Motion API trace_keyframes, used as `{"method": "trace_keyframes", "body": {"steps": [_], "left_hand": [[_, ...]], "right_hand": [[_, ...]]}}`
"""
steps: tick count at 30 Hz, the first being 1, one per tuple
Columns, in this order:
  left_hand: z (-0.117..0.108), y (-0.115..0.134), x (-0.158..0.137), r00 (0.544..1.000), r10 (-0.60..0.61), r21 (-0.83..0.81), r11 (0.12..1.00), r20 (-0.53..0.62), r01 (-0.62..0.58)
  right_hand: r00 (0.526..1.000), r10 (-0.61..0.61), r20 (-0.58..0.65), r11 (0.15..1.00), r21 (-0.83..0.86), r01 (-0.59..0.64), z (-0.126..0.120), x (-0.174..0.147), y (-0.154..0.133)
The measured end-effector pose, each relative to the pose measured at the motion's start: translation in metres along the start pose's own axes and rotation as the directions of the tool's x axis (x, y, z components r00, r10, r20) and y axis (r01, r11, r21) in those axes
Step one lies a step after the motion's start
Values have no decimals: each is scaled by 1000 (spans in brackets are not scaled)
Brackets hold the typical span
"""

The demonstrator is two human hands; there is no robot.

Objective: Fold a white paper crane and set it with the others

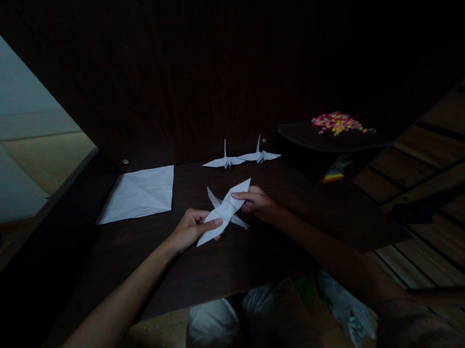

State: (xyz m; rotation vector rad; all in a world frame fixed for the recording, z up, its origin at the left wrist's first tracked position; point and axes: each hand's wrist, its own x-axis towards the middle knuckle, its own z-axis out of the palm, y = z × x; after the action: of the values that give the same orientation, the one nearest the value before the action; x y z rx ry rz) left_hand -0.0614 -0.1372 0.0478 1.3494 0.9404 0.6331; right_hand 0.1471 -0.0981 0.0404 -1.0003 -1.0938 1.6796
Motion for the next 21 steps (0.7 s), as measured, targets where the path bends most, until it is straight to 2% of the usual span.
{"method": "trace_keyframes", "body": {"steps": [6,10,15,18,21], "left_hand": [[2,-3,3,1000,-27,-88,996,-10,26],[5,-5,5,999,-39,-189,981,-9,37],[6,-8,10,996,-89,-236,968,-16,83],[4,-11,13,989,-121,-98,989,-80,113],[0,-8,11,981,-28,272,959,-193,81]], "right_hand": [[999,37,-1,999,-11,-37,-1,2,0],[993,117,7,992,-47,-117,-5,4,1],[972,232,-45,965,-119,-236,-8,6,0],[967,236,-95,937,-241,-252,-14,10,-1],[971,141,-191,900,-384,-206,-24,14,1]]}}
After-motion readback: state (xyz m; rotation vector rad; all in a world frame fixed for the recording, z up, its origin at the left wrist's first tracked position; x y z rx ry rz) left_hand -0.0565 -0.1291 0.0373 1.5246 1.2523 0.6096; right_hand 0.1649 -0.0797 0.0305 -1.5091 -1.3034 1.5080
